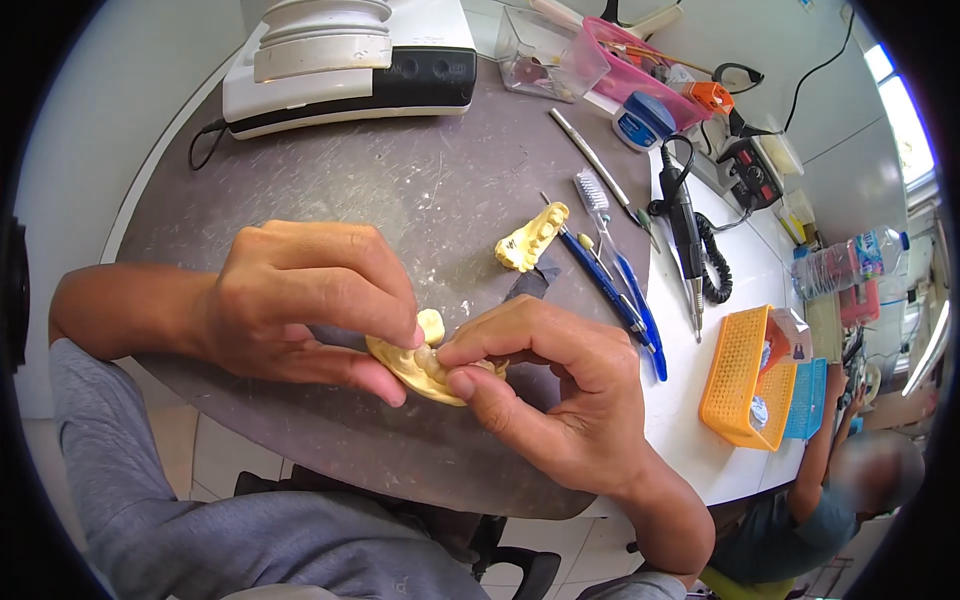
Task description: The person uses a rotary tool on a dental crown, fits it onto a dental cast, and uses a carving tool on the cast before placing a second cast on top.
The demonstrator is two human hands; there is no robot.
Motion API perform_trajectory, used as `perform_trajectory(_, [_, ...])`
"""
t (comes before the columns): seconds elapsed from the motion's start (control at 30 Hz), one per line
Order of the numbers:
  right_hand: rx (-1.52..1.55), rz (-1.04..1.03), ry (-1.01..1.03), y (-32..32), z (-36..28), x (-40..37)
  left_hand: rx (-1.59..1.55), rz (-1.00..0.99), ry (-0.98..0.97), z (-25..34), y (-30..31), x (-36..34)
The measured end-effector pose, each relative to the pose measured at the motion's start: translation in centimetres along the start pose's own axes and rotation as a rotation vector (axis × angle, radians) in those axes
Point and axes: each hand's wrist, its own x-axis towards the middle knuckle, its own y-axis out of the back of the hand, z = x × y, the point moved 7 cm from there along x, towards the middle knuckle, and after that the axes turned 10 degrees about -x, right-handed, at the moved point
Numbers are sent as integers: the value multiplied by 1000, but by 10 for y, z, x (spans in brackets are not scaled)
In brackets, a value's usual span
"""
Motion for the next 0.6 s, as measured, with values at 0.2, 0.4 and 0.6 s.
perform_trajectory(0.2, [-21, -14, 94, 1, -2, 0, -12, 0, 10, 0, 0, 1])
perform_trajectory(0.4, [134, -40, -85, -2, 2, -3, -46, 24, 26, 1, -1, 0])
perform_trajectory(0.6, [151, -75, -76, -3, 4, -3, -42, 23, 1, 2, -2, 0])
